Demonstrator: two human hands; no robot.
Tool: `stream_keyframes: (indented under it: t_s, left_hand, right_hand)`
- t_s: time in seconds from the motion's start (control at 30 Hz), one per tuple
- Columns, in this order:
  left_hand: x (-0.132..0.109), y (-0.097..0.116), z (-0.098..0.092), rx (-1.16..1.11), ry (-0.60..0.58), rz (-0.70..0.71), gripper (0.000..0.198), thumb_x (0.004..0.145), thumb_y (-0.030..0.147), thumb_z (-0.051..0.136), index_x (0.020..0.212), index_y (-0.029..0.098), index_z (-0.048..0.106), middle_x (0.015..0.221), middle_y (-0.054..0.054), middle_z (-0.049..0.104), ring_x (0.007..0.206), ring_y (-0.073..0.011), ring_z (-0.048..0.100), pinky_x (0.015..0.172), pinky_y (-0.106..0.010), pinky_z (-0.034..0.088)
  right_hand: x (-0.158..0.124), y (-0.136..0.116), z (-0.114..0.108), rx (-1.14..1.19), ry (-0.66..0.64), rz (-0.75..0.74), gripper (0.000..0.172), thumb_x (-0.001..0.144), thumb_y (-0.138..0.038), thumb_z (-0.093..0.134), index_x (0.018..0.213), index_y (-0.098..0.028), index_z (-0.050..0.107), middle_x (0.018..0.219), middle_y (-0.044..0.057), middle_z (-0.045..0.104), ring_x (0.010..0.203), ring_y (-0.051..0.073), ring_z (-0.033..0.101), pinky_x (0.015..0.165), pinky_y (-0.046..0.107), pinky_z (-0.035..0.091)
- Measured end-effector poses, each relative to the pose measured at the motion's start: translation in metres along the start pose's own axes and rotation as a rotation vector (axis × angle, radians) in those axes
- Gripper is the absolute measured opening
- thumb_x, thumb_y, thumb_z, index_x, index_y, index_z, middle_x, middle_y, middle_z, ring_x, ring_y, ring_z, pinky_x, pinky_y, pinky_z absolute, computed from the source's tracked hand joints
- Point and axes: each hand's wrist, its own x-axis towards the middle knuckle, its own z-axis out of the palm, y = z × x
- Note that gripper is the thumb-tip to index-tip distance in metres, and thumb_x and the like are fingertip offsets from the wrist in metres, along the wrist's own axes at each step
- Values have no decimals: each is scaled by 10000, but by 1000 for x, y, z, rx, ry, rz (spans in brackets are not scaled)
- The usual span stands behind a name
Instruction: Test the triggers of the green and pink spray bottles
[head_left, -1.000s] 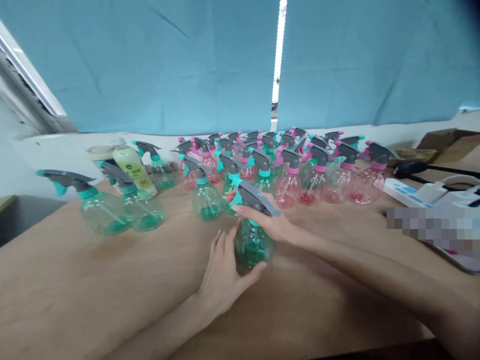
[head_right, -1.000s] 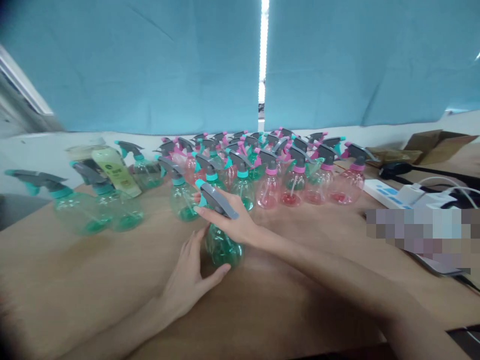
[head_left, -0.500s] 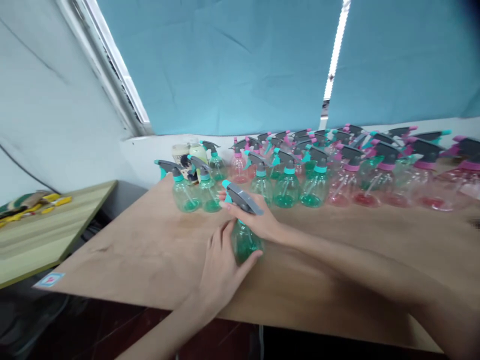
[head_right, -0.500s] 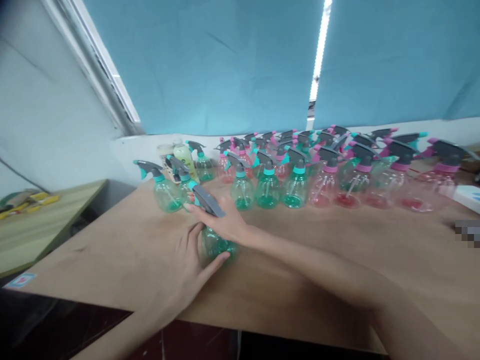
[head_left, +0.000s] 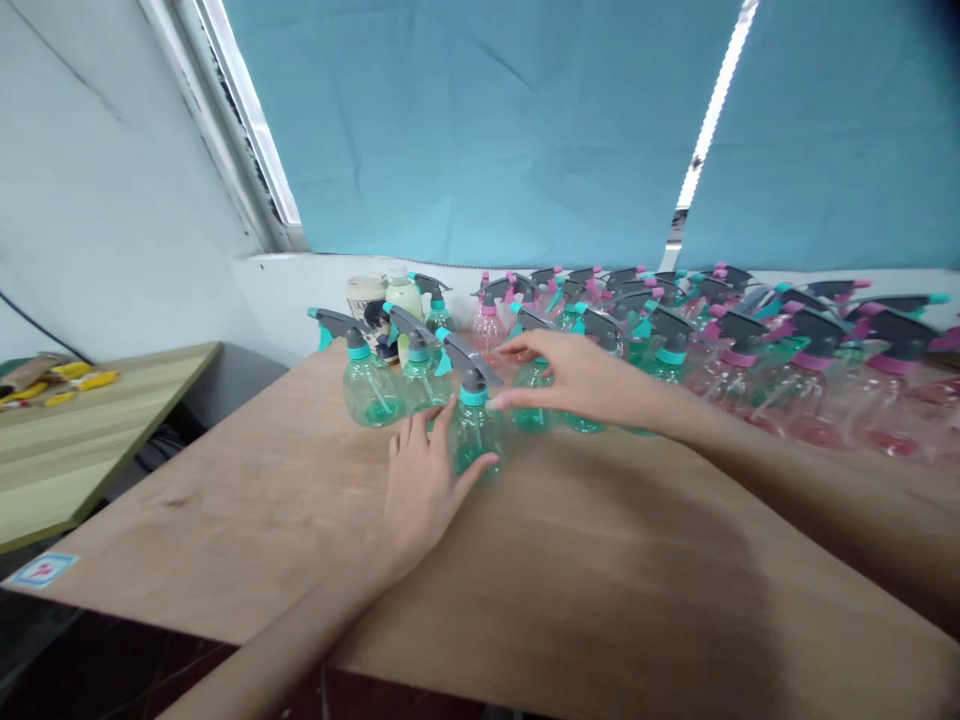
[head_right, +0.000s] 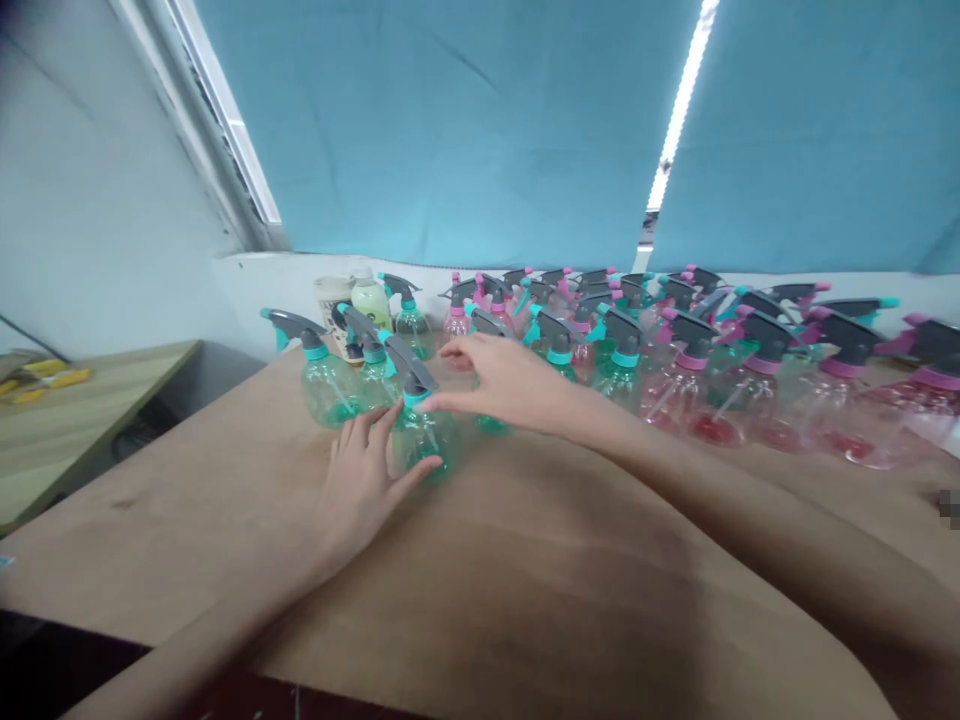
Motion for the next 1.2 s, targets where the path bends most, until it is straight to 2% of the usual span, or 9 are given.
stream_keyframes:
  t_s: [0.13,0.23,0.43,0.57,0.77,0.93,1.07,1.13,1.2]
  left_hand:
    - [18,-6,7,49,1,-10,689,889,624,521,1346,115,450,1129,-177,539,1035,-350,509,862,-497,429]
    - [30,-9,13,72,-6,-16,679,879,625,536,1329,118,485,1113,-182,536,1033,-366,498,842,-503,433]
    - [50,-11,23,173,-27,-6,688,865,599,582,1333,101,497,1099,-186,535,1029,-385,491,836,-494,426]
    - [58,-10,26,237,-38,-4,697,863,599,583,1328,86,504,1126,-201,536,1049,-407,480,833,-495,415]
    - [63,-6,28,326,-53,-21,764,856,616,580,1395,94,431,1203,-217,518,1096,-425,469,826,-496,416]
    - [52,-5,23,289,-23,12,789,859,616,576,1421,96,384,1278,-230,477,1114,-417,467,866,-506,406]
    - [31,0,16,123,25,132,661,940,530,499,1429,113,343,1260,-209,478,1118,-372,492,909,-495,414]
    - [19,7,14,-6,0,177,622,969,516,439,1438,130,304,1231,-188,489,1109,-336,520,902,-468,445]
    - [9,19,13,-74,-116,120,626,967,544,416,1434,146,295,1227,-169,502,1083,-319,558,829,-433,502]
  right_hand:
    - [14,5,-24,-212,277,-36,387,837,-492,586,1050,-176,652,1090,94,685,996,274,614,829,401,458]
    - [31,15,-26,-342,323,-9,374,862,-420,559,1102,-141,621,1159,133,656,1068,311,584,869,424,438]
    - [54,41,-11,-448,171,147,530,862,-373,550,1275,-52,465,1054,195,678,943,334,635,702,387,461]
    - [59,49,-6,-492,98,179,410,902,-332,505,1211,-63,514,919,178,690,823,312,648,582,334,403]
    - [62,50,-5,-463,59,164,362,934,-322,475,1163,-53,549,808,149,676,752,275,630,552,309,340]
    - [52,49,-7,-421,43,134,395,937,-341,470,1204,-57,530,838,139,680,769,260,623,576,304,347]
    - [33,43,-10,-378,31,119,450,947,-355,454,1302,-78,464,724,86,664,718,244,619,597,301,362]
    - [21,39,-13,-366,15,113,443,948,-371,443,1285,-85,470,679,71,648,659,234,604,564,294,345]
    - [8,33,-15,-355,-7,112,405,954,-382,423,1225,-91,498,667,65,643,601,214,582,523,283,320]
